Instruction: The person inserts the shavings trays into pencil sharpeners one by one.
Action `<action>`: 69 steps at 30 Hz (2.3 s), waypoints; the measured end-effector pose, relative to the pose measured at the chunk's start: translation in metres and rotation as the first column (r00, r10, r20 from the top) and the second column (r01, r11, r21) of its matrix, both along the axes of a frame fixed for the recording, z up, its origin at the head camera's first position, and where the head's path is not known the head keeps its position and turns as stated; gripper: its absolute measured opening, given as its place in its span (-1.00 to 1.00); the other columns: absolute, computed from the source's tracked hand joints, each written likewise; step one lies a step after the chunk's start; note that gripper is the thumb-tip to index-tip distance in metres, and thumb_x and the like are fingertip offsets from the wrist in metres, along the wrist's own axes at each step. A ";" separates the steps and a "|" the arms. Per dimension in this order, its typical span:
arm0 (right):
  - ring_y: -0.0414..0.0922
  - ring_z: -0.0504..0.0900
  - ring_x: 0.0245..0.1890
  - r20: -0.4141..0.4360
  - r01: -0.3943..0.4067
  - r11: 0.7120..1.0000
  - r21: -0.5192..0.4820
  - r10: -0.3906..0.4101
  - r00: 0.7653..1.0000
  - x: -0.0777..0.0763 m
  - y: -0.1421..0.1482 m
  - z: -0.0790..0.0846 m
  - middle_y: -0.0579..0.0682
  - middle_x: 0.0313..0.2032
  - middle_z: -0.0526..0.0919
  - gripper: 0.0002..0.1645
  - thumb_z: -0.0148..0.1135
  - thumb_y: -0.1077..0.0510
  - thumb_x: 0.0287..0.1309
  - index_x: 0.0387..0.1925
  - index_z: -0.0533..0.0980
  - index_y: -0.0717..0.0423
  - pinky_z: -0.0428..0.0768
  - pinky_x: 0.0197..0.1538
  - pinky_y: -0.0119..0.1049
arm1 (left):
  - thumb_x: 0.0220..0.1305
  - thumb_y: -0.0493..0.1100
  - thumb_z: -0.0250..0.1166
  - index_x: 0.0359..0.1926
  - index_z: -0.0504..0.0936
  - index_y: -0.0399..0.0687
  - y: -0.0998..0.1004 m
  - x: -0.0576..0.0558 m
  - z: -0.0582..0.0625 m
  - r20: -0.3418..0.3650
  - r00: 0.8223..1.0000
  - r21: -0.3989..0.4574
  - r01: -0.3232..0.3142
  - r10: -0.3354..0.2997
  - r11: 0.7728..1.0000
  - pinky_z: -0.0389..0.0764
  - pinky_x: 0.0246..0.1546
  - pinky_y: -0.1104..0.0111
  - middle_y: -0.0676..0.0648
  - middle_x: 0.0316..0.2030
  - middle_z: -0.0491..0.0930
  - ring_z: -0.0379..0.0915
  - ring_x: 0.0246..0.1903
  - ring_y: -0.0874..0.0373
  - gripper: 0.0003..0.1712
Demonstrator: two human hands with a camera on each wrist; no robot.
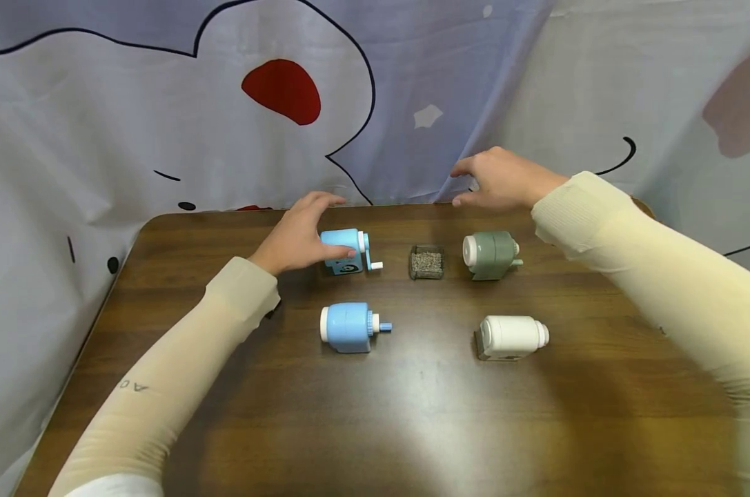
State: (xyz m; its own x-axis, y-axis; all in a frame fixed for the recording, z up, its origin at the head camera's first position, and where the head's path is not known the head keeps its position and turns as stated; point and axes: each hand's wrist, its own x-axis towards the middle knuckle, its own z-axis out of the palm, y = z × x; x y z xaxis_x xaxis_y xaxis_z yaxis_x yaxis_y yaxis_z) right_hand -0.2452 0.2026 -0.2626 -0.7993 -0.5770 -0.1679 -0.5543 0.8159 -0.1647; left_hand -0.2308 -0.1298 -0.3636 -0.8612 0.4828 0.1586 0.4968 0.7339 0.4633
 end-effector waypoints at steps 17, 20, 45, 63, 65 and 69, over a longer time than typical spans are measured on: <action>0.27 0.45 0.06 0.074 -0.009 1.000 -0.010 0.010 0.997 0.017 0.043 -0.026 0.34 0.08 0.49 -0.05 0.35 -0.24 -0.05 0.20 0.35 0.34 0.38 0.12 0.10 | -0.08 0.37 0.34 0.32 0.29 0.04 0.077 0.018 0.040 -0.141 0.966 -0.202 0.187 -0.218 0.961 0.21 0.15 0.07 -0.02 0.21 0.31 0.21 0.18 0.03 -0.01; 0.28 0.42 0.09 0.098 -0.003 1.000 -0.005 0.003 0.995 0.021 0.044 -0.029 0.37 0.10 0.46 0.03 0.39 -0.25 -0.12 0.24 0.31 0.33 0.35 0.14 0.11 | -0.08 0.25 0.40 0.35 0.24 0.03 0.092 0.018 0.041 -0.054 0.966 -0.263 0.231 -0.253 0.937 0.30 0.14 0.18 -0.04 0.19 0.32 0.27 0.15 0.05 0.00; 0.23 0.47 0.05 0.136 -0.031 0.999 -0.032 0.035 0.990 0.030 0.051 -0.041 0.31 0.08 0.50 0.02 0.53 -0.09 -0.31 0.20 0.36 0.30 0.42 0.08 0.11 | -0.17 -0.02 0.54 -0.19 0.50 -0.04 0.161 0.017 0.015 0.290 0.946 -0.559 0.290 -0.145 0.777 0.53 -0.24 0.29 0.06 -0.29 0.50 0.45 -0.29 0.15 -0.47; -0.15 0.61 -0.23 0.190 -0.082 0.991 -0.106 0.101 0.977 0.029 0.055 -0.049 -0.05 -0.19 0.67 -0.39 0.52 0.04 -0.27 -0.07 0.58 0.10 0.56 -0.11 -0.15 | -0.09 -0.02 0.49 -0.37 0.52 -0.03 0.160 0.010 0.011 0.249 0.960 -0.482 0.237 -0.128 0.843 0.53 -0.33 0.34 0.06 -0.40 0.54 0.47 -0.39 0.18 -0.65; -0.16 0.61 -0.24 0.180 -0.078 0.991 -0.112 0.097 0.979 0.029 0.057 -0.049 -0.07 -0.21 0.67 -0.42 0.53 0.05 -0.27 -0.09 0.59 0.08 0.57 -0.12 -0.16 | -0.08 -0.01 0.48 -0.37 0.52 -0.03 0.161 0.011 0.013 0.241 0.961 -0.482 0.237 -0.133 0.843 0.53 -0.32 0.33 0.06 -0.40 0.54 0.47 -0.38 0.18 -0.66; -0.17 0.62 -0.25 0.156 -0.081 0.990 -0.117 0.099 0.983 0.029 0.059 -0.050 -0.06 -0.21 0.68 -0.42 0.53 0.04 -0.29 -0.10 0.59 0.09 0.58 -0.14 -0.17 | -0.07 -0.01 0.48 -0.33 0.52 -0.03 0.165 0.013 0.014 0.241 0.960 -0.478 0.247 -0.144 0.843 0.52 -0.29 0.31 0.05 -0.37 0.53 0.46 -0.36 0.16 -0.64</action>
